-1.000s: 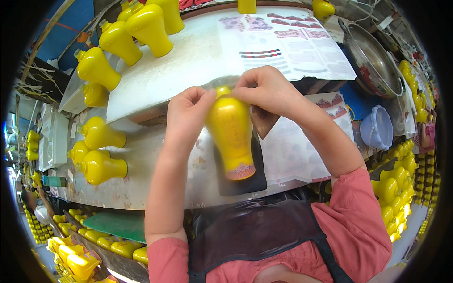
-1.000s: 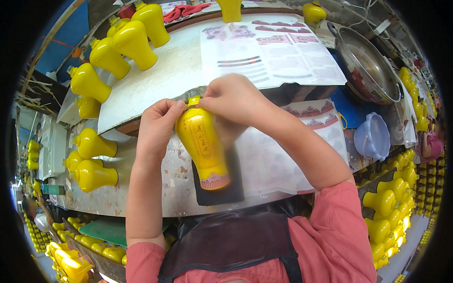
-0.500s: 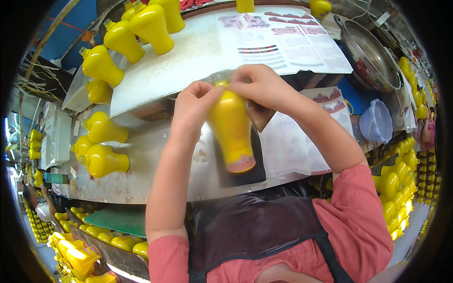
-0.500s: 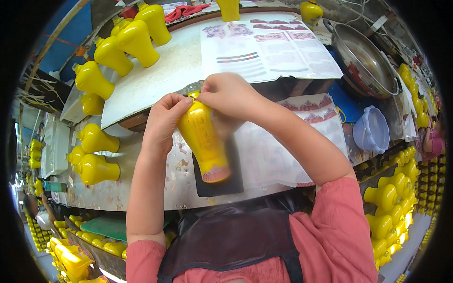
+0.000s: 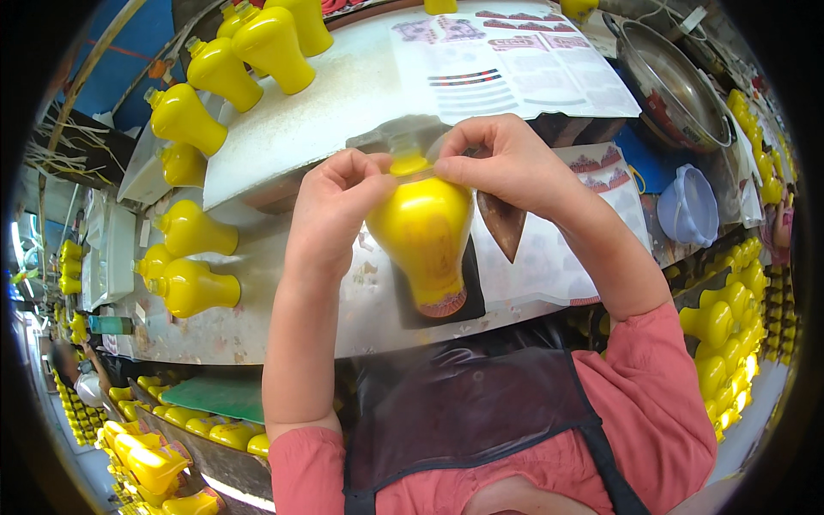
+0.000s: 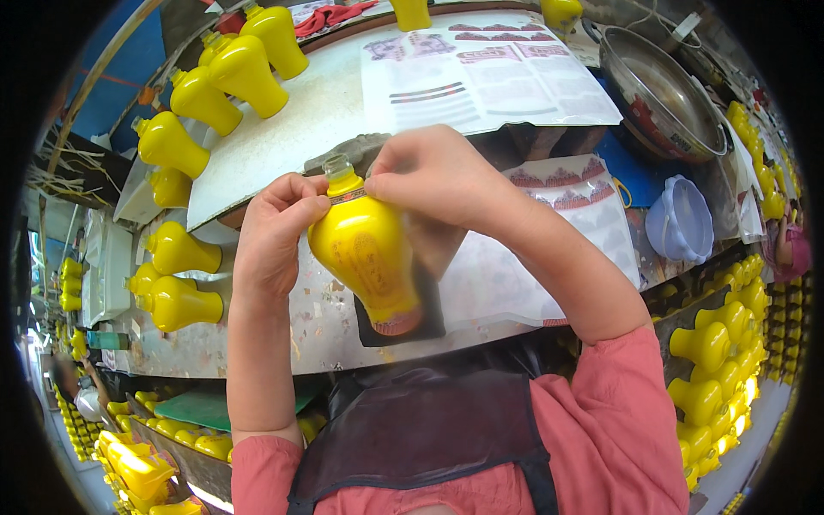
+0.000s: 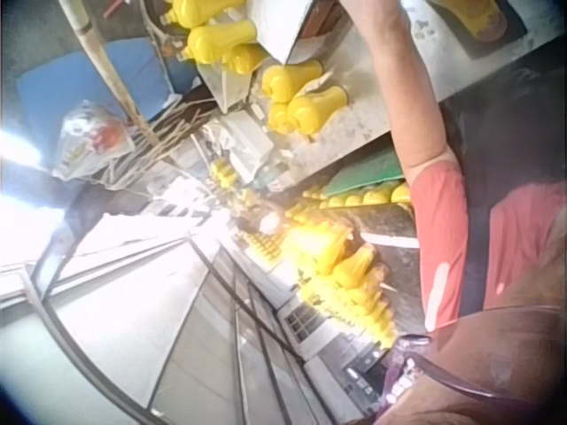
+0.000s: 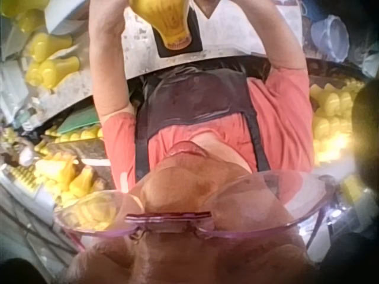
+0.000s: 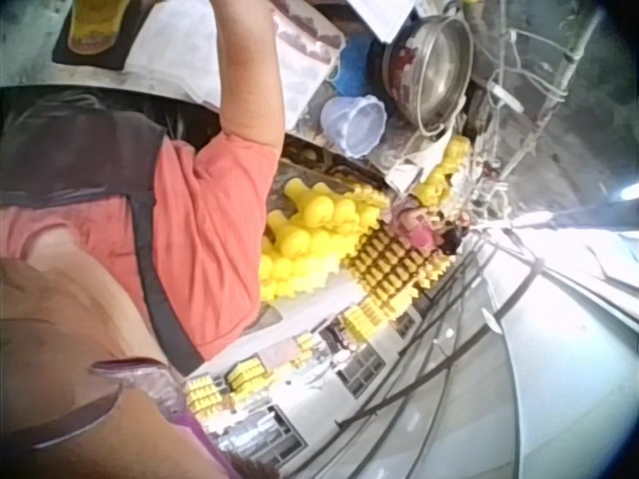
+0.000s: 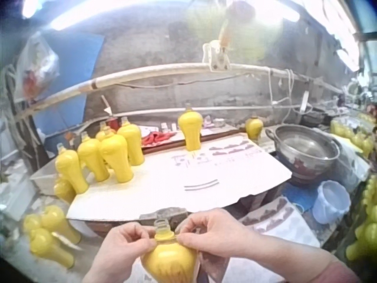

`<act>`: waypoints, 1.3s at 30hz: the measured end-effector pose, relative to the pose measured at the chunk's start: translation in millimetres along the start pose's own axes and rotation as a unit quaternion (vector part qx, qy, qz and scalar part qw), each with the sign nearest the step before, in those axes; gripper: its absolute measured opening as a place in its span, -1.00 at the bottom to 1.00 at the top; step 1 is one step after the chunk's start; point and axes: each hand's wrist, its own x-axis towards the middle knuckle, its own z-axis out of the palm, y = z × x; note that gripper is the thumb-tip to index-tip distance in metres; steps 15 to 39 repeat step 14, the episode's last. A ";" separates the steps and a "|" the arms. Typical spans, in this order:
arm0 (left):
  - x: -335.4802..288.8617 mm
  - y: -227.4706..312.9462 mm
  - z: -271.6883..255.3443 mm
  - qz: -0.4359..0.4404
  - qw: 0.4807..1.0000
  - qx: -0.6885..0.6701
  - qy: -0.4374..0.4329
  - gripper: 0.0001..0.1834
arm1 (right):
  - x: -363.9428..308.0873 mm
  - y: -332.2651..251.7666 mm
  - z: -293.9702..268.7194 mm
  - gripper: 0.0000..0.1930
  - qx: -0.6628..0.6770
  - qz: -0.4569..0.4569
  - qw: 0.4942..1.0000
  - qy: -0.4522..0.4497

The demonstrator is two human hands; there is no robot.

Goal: The person picks up a yellow plastic bottle and applies a sticker to its base, then smooths it down. They repeat this process with another sticker on the body of the bottle, pressing and smoothing each one into place.

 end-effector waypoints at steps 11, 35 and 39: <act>-6.8 0.6 4.4 0.007 1.000 -0.012 -0.003 -0.90 | -5.8 4.2 -1.2 -0.70 -0.048 -0.050 0.997 0.024; -7.3 -0.6 1.8 0.010 1.000 -0.013 -0.014 -0.90 | -7.4 4.4 -2.4 -0.70 -0.038 -0.059 0.997 0.018; -7.3 -0.6 1.8 0.010 1.000 -0.013 -0.014 -0.90 | -7.4 4.4 -2.4 -0.70 -0.038 -0.059 0.997 0.018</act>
